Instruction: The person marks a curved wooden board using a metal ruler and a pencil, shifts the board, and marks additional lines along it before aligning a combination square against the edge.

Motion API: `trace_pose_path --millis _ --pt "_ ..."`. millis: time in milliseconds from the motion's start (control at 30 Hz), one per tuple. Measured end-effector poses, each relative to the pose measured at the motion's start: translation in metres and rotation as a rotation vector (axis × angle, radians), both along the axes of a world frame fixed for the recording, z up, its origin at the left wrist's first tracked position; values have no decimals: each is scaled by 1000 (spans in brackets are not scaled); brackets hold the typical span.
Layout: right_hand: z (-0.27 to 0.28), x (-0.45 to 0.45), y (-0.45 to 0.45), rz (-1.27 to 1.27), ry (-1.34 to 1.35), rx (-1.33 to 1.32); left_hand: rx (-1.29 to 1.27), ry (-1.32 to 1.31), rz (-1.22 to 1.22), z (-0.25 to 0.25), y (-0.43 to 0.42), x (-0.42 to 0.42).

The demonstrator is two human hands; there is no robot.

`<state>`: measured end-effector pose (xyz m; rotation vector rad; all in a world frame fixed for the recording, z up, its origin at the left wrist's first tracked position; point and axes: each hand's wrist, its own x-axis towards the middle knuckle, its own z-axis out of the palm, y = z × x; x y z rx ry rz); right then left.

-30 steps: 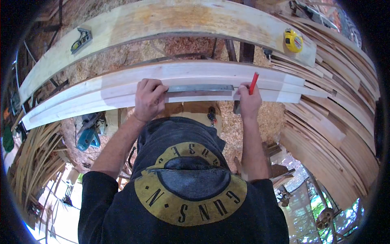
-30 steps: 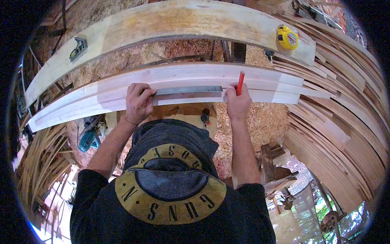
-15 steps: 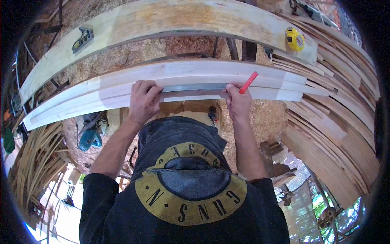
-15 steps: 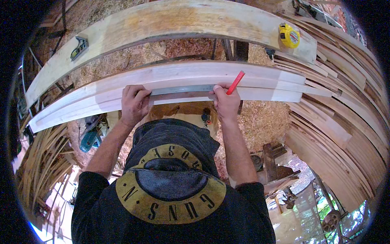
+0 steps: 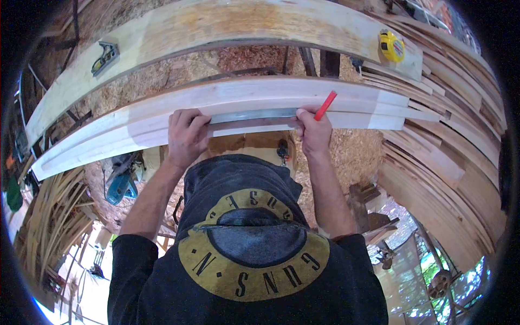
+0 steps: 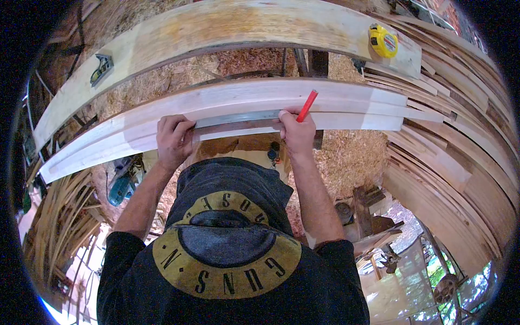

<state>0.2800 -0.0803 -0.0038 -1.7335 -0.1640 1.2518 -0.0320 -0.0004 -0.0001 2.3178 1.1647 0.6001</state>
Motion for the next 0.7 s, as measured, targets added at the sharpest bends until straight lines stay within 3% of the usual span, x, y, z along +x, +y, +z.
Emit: trace_pose_path --millis 700 --pt "-3 -1 2 51 8 -5 -17 -3 3 2 3 -3"
